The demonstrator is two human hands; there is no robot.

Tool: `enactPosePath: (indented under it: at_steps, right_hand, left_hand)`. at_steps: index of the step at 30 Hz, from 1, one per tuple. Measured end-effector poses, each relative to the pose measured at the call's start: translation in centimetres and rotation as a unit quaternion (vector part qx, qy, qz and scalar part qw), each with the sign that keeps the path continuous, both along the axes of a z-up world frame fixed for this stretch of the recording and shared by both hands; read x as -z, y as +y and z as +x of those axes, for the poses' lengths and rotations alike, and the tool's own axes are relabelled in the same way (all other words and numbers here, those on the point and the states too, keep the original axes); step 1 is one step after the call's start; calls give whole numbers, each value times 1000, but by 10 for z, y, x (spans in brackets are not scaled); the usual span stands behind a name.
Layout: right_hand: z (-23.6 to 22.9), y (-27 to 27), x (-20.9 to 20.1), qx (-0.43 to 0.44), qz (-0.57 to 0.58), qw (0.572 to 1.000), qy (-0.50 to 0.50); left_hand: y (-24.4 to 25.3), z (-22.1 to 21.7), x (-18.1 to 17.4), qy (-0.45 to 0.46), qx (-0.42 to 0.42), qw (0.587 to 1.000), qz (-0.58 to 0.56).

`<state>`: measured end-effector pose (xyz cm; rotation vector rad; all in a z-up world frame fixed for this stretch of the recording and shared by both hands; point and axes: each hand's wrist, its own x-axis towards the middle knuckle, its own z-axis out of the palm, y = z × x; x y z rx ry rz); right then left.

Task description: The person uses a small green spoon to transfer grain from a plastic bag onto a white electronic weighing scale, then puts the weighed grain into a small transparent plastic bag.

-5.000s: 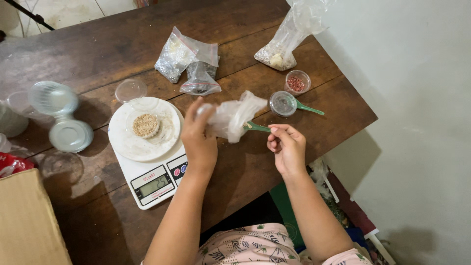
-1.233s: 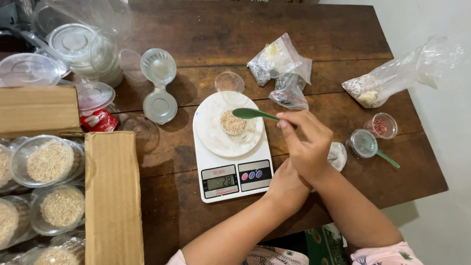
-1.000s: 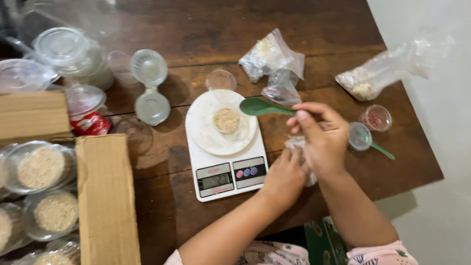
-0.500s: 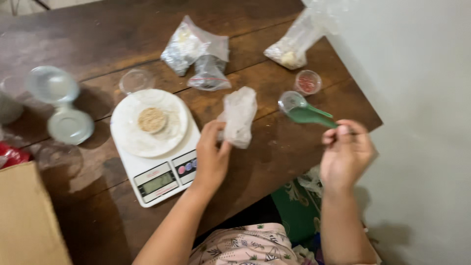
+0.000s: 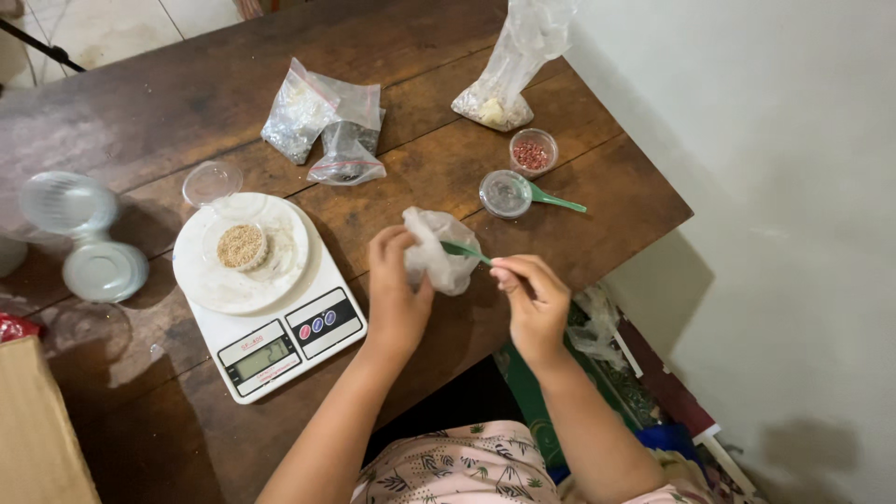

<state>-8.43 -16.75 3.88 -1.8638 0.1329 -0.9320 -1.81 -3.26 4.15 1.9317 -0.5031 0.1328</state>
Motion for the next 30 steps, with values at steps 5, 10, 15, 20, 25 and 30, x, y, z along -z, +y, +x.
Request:
enactPosePath:
  at_steps: [5,10,15,20,25,30]
  right_hand:
    - [4,-3,2,-12,-12,1000,2]
    - [7,-13,6,-10,-16,1000,2]
    - [10,-19,10,26,17,999,-11]
    - [10,-28,12,76,38,995,-44]
    - [15,-43,15,120,50,990,-51]
    - [42,-63,-11,105,-60,984,-131]
  left_hand:
    - [-8,8,26,-146,22,984,100]
    - [-12,32,33,-353,3,904,239]
    - [-45,59,8,-369,-36,865,339]
    - [-68,92,21,-207,-18,921,330]
    - [-70,120,39,-175,-24,915,363]
    - [-68,130,50,-250,-96,913,309]
